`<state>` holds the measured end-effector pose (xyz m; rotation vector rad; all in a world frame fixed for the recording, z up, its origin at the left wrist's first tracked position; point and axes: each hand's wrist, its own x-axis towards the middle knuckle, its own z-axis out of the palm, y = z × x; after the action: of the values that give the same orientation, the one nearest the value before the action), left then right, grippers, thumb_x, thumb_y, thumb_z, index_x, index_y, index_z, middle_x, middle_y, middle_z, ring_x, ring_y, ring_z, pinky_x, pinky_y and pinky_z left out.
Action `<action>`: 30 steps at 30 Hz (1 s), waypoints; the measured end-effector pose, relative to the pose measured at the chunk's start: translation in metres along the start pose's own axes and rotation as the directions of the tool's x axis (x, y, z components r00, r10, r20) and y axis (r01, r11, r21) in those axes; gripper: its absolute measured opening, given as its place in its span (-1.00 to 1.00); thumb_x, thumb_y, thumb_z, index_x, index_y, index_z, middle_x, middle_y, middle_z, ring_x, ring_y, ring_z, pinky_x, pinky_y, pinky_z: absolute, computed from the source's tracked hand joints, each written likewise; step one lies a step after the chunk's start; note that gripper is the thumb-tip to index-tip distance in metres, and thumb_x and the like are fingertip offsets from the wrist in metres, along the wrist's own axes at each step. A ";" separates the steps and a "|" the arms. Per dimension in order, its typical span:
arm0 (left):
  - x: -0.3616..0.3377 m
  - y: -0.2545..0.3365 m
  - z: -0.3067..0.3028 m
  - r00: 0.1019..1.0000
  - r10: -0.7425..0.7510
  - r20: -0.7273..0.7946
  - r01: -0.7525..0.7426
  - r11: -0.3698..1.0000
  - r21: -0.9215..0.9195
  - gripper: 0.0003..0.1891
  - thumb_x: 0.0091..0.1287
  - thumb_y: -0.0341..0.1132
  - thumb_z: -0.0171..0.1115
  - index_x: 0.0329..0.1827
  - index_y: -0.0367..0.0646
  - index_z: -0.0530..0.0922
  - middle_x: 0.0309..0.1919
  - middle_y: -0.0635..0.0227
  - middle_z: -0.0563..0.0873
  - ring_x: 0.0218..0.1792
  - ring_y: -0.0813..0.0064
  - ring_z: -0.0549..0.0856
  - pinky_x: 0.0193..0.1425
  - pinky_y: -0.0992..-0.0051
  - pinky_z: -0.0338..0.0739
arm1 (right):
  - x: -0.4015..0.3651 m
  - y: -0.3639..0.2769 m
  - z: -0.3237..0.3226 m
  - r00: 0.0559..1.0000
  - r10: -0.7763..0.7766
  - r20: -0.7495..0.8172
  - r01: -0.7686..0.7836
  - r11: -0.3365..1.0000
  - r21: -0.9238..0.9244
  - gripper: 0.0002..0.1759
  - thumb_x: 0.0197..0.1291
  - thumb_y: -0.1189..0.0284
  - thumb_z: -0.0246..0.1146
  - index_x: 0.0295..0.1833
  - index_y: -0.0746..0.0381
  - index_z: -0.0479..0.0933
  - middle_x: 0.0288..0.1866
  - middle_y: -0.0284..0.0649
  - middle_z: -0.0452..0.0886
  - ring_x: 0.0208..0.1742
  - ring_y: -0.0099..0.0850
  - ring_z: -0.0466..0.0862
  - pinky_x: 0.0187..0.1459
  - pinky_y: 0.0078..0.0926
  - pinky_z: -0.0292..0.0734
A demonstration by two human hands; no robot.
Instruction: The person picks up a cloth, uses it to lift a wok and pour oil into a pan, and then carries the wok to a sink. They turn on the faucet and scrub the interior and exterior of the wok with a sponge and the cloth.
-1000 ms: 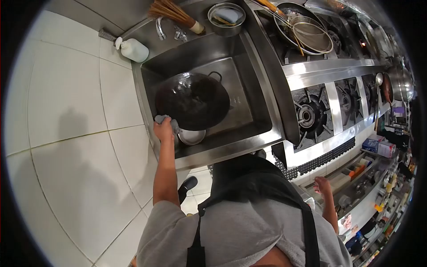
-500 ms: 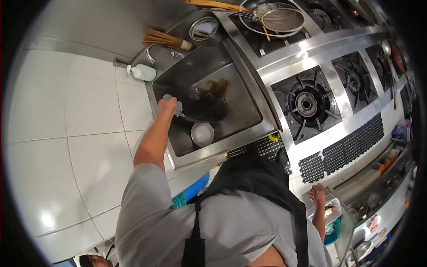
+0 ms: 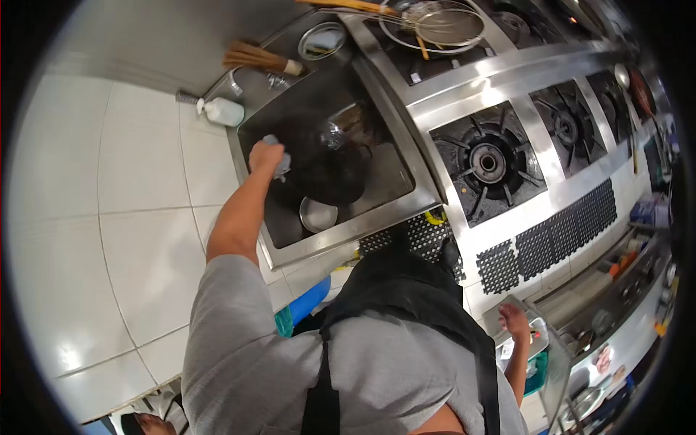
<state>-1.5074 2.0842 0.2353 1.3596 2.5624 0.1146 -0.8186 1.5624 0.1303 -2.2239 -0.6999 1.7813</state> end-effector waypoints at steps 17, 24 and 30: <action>-0.013 -0.013 0.098 0.999 0.033 0.038 -0.002 0.787 -0.616 -0.55 0.15 -0.19 0.32 0.06 -0.26 0.65 -0.02 -0.15 0.77 0.08 -0.15 0.74 0.21 0.03 0.61 | 0.003 -0.585 0.196 0.758 -0.513 0.403 0.233 -0.364 -0.902 -0.56 0.25 0.05 0.35 -0.12 0.25 0.75 -0.27 -0.01 0.78 -0.14 0.02 0.78 -0.07 -0.07 0.67; -0.007 -0.081 0.119 0.973 0.181 0.141 -0.056 0.782 -0.620 -0.50 0.26 -0.17 0.29 0.22 -0.26 0.59 0.07 -0.19 0.72 0.15 -0.22 0.67 0.27 0.01 0.56 | -0.005 -0.706 0.332 0.635 -0.524 0.568 0.334 -0.477 -0.813 -0.51 0.30 0.02 0.28 -0.30 0.28 0.75 -0.24 0.05 0.78 -0.10 0.05 0.77 0.00 -0.02 0.67; -0.010 -0.107 0.088 0.904 0.351 0.244 -0.118 0.754 -0.646 -0.54 0.37 -0.24 0.23 0.23 -0.37 0.54 0.11 -0.29 0.67 0.24 -0.21 0.62 0.33 0.03 0.50 | 0.155 -0.805 0.457 0.519 -0.618 0.590 0.651 -0.161 -0.742 -0.59 0.42 0.10 0.18 -0.02 0.25 0.67 -0.12 0.04 0.75 -0.09 0.02 0.78 0.01 -0.03 0.67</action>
<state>-1.5668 2.0115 0.1323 1.2762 1.7915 0.6409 -1.4195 2.2745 0.2388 -1.4042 -2.9050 0.7027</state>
